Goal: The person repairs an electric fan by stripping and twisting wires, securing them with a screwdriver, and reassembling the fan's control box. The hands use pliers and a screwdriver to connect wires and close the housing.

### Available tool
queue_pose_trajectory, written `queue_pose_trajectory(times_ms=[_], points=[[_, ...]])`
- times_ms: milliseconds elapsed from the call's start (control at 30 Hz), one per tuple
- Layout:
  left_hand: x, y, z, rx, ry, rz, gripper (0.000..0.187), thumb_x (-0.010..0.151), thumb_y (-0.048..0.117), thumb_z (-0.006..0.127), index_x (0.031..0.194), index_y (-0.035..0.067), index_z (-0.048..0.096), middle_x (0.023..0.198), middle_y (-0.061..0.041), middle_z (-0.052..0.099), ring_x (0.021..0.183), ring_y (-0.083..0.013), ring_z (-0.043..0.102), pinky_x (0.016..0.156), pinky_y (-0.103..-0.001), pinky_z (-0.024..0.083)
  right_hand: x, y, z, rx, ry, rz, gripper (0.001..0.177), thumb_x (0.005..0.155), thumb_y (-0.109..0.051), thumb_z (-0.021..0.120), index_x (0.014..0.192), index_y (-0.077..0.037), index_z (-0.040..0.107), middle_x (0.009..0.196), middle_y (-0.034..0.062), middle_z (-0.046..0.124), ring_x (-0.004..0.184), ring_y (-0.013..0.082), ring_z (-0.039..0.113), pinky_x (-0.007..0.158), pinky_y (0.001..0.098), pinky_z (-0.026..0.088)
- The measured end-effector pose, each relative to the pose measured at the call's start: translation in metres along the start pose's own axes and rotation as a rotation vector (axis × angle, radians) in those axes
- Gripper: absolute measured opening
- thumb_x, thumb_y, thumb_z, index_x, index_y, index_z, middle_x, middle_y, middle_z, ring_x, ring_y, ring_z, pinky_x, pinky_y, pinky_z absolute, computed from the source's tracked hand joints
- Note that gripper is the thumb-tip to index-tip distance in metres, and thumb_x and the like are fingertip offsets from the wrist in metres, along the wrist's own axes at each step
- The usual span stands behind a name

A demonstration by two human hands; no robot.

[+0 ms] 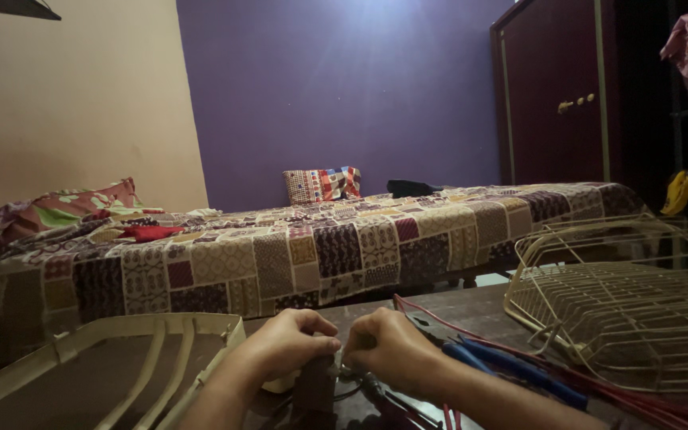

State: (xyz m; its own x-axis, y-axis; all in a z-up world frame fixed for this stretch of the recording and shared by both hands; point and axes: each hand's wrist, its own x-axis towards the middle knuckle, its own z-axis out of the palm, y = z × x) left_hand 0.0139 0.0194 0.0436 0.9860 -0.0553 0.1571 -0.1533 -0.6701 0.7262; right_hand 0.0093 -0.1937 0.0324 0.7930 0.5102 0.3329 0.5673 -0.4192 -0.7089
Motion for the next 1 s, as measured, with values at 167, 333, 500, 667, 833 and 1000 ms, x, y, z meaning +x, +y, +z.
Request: queue_pose_trajectory(times_ms=[167,333,500,667,833,1000], points=[[-0.001,0.001,0.0,-0.003,-0.002,-0.005,0.048,0.079,0.028,0.081,0.122,0.008,0.075,0.115,-0.009,0.08,0.103,-0.0187,0.076,0.088,-0.032,0.06,0.015,0.011,-0.001,0.003,-0.017,0.108,0.018,0.088,-0.019,0.075,0.097,-0.003,0.079,0.089,0.0105,0.08,0.076,0.0166,0.074,0.076,0.032,0.06],[-0.005,0.006,-0.001,0.023,-0.016,-0.024,0.049,0.079,0.029,0.08,0.124,0.009,0.074,0.12,-0.009,0.078,0.107,-0.0187,0.074,0.091,-0.033,0.059,0.017,0.025,-0.011,0.293,-0.057,0.329,0.027,0.094,-0.022,0.069,0.106,0.002,0.076,0.085,0.0108,0.077,0.068,0.0181,0.066,0.062,0.0328,0.051],[-0.007,0.004,-0.004,0.041,-0.024,-0.02,0.051,0.08,0.03,0.079,0.125,0.009,0.072,0.124,-0.008,0.076,0.111,-0.0182,0.073,0.094,-0.031,0.057,0.009,0.021,-0.028,0.213,-0.282,0.429,0.028,0.096,-0.03,0.064,0.103,-0.006,0.074,0.085,0.006,0.075,0.068,0.0134,0.069,0.064,0.0278,0.057],[-0.001,0.003,0.0,0.016,-0.116,0.03,0.047,0.08,0.029,0.075,0.125,0.013,0.074,0.12,-0.008,0.079,0.109,-0.0165,0.073,0.094,-0.03,0.056,0.002,0.017,-0.03,0.154,-0.35,0.213,0.019,0.091,-0.02,0.075,0.1,-0.004,0.072,0.083,0.0042,0.071,0.067,0.011,0.065,0.061,0.0255,0.053],[-0.011,0.021,0.009,0.198,-0.088,-0.043,0.04,0.081,0.027,0.065,0.118,0.023,0.08,0.118,-0.007,0.08,0.108,-0.0201,0.074,0.096,-0.033,0.056,0.006,0.017,-0.027,0.13,-0.297,0.209,0.016,0.084,-0.011,0.078,0.098,-0.006,0.071,0.079,0.0026,0.071,0.065,0.0114,0.064,0.06,0.0253,0.053],[-0.037,0.043,0.013,0.5,-0.043,0.058,0.037,0.077,0.034,0.078,0.113,0.027,0.08,0.125,-0.006,0.066,0.119,-0.024,0.065,0.103,-0.037,0.052,0.005,0.019,-0.027,0.139,-0.29,0.193,0.017,0.084,-0.011,0.079,0.097,-0.003,0.072,0.078,0.0047,0.069,0.064,0.0121,0.063,0.059,0.0261,0.051]])
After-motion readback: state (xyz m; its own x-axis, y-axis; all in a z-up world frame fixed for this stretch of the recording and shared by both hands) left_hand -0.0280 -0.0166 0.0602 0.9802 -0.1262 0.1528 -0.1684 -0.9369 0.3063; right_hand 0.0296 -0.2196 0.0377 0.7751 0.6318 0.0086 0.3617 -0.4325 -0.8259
